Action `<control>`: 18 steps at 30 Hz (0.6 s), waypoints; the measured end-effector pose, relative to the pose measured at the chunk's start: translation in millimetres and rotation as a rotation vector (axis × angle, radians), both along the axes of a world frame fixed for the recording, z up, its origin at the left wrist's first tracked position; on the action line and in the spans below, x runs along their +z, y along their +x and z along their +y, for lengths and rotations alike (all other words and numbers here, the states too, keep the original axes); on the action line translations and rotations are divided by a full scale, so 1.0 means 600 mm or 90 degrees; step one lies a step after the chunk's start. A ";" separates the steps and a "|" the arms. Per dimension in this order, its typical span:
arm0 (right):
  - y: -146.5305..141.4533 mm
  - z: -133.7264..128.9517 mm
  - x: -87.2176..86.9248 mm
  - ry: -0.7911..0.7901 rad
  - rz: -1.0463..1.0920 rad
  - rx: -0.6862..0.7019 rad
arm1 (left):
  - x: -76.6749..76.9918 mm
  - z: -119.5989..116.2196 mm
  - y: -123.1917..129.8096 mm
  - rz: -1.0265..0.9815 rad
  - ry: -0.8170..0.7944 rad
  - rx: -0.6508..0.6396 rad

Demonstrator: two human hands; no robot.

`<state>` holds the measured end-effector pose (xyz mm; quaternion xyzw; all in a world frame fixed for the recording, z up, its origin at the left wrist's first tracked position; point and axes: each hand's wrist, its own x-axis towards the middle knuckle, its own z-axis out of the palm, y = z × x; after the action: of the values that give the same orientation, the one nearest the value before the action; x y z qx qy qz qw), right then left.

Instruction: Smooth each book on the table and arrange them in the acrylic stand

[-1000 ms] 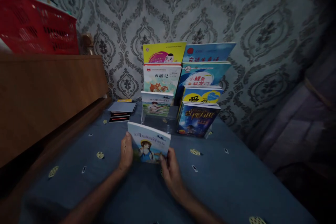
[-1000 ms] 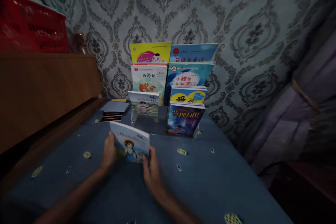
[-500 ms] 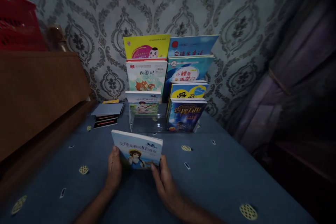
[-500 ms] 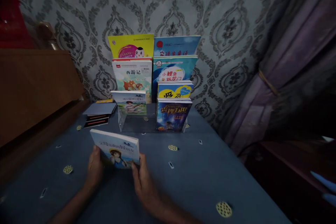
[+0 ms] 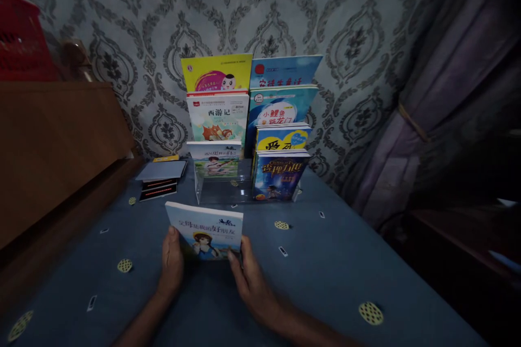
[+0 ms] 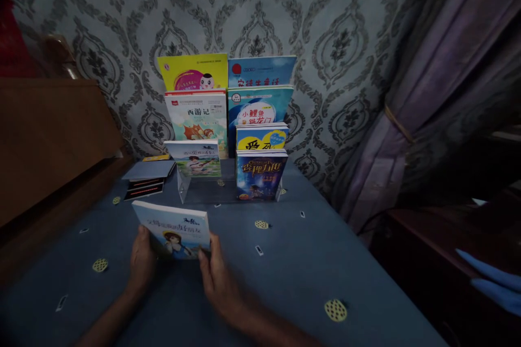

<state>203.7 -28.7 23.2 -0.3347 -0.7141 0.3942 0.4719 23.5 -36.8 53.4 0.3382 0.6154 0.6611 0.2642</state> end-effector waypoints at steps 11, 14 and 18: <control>0.000 0.003 -0.009 -0.016 0.004 0.029 | -0.005 0.003 -0.002 0.034 -0.061 0.066; 0.000 0.003 -0.008 -0.027 -0.001 0.036 | -0.013 0.004 -0.005 0.044 -0.072 0.093; 0.001 0.006 -0.012 0.003 -0.019 0.020 | -0.020 0.006 -0.009 0.061 -0.063 0.072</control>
<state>204.6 -25.3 16.3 -0.3284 -0.7271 0.3947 0.4558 18.0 -33.3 41.5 0.3205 0.6775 0.6268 0.2132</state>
